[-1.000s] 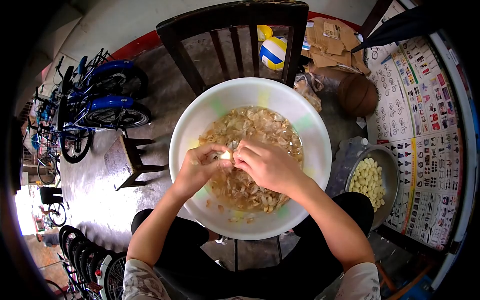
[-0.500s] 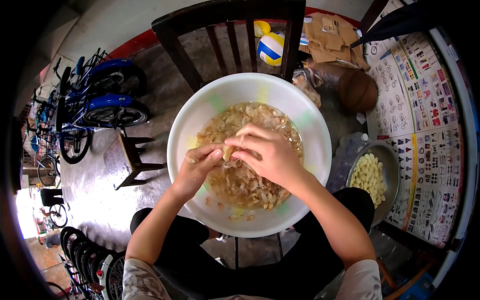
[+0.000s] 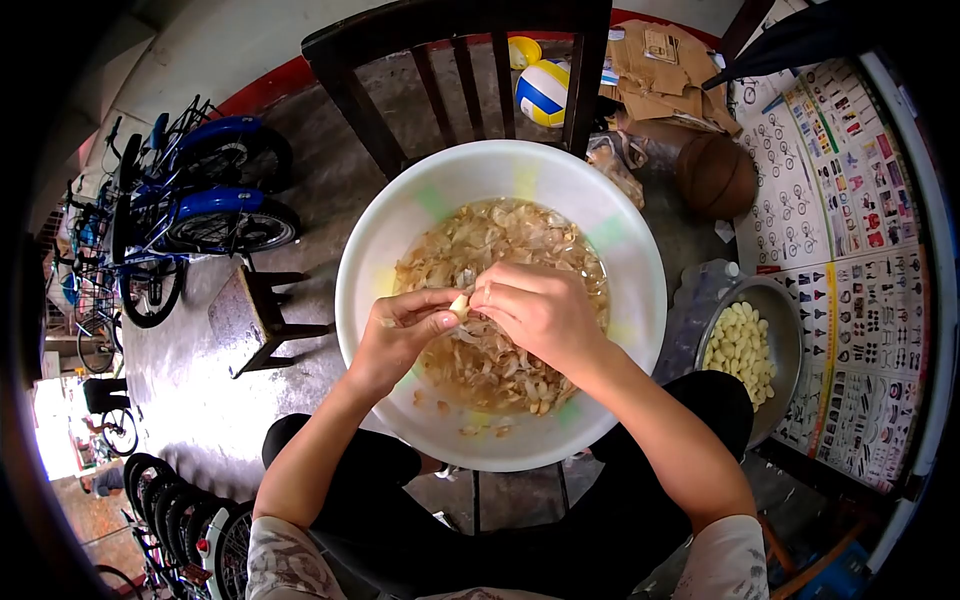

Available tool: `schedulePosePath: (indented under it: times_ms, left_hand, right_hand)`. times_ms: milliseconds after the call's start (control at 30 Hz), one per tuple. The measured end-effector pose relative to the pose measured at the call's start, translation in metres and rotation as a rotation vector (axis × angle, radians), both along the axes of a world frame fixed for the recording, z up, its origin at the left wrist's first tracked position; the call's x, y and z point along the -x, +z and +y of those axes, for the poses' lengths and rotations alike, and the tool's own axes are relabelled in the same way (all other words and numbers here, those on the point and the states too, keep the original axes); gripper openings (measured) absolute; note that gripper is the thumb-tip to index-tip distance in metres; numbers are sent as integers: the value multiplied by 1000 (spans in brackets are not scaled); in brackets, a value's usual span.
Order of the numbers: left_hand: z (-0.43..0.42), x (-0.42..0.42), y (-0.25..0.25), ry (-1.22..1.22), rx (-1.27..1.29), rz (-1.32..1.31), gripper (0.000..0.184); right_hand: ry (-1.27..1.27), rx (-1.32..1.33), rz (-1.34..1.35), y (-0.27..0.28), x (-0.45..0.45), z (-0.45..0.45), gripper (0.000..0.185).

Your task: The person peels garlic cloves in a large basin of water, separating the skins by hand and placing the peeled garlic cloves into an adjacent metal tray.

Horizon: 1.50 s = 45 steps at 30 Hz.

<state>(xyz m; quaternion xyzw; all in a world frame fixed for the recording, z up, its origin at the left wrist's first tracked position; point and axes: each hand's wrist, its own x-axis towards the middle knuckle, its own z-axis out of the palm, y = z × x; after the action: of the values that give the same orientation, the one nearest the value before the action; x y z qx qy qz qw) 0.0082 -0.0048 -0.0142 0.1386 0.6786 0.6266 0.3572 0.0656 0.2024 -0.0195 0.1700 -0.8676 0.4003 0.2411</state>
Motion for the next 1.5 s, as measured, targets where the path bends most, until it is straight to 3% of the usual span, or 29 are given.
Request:
schedulePosePath:
  times_ms: [267, 333, 433, 500, 533, 567, 633, 667, 767, 800, 1000, 1133, 1200, 1267, 1300, 1333, 1367, 1433, 1467, 1500]
  left_hand:
    - [3, 3, 8, 72, -43, -23, 35]
    - [3, 8, 14, 300, -140, -312, 41]
    - [-2, 15, 7, 314, -205, -395, 45]
    - [0, 12, 11, 274, -159, -364, 46]
    - [1, 11, 14, 235, -115, -331, 47]
    - [2, 10, 14, 232, -115, -331, 47]
    - [4, 7, 15, 190, -94, -298, 47]
    - [5, 6, 11, 190, -94, -297, 47]
    - [8, 1, 1, 194, -152, -266, 46]
    - [10, -1, 3, 153, -104, -227, 44]
    - [10, -1, -1, 155, -81, -225, 37]
    - [6, 3, -4, 221, -112, -378, 30]
    - [6, 5, 2, 175, -55, -304, 27]
    - [5, 9, 2, 130, 7, -231, 25]
    - [3, 12, -3, -31, 164, 85, 22]
    - [1, 14, -9, -196, 313, 402, 20]
    - [0, 13, -20, -197, 310, 404, 20]
    - [-2, 11, -48, -459, 762, 678, 19]
    - [2, 6, -59, -454, 766, 675, 19]
    - [12, -3, -68, -547, 936, 843, 20]
  right_hand:
    - [92, -47, -164, 11, 0, -2, 10]
    - [106, -53, -196, 12, -2, 0, 10]
    - [132, -63, -356, 7, -5, 5, 13]
    - [-11, -257, -462, -4, -6, 9, 13]
    - [-19, -339, -552, -6, -5, 11, 28]
    - [-22, -338, -553, -6, -6, 9, 28]
    - [12, 363, -655, 0, -3, -6, 48]
    - [51, 554, -765, 1, -1, -11, 65]
    - [21, 784, -886, -5, -2, -25, 61]
    - [-22, 857, -891, -10, -1, -27, 49]
    - [-55, 904, -888, -13, 2, -23, 25]
    - [26, 895, -961, -20, 3, -10, 24]
    - [-77, -226, -499, -23, 1, 1, 22]
    - [-25, -346, -627, -36, 0, 9, 21]
    - [23, -465, -757, -47, -2, 12, 20]
    - [98, -379, -909, -56, 0, 15, 18]
    - [94, -381, -908, -62, 4, 17, 18]
    - [172, -418, -1227, -60, 15, 12, 23]
    - [104, -496, -1115, -74, 11, 6, 23]
    - [114, -497, -1114, -73, 8, -5, 23]
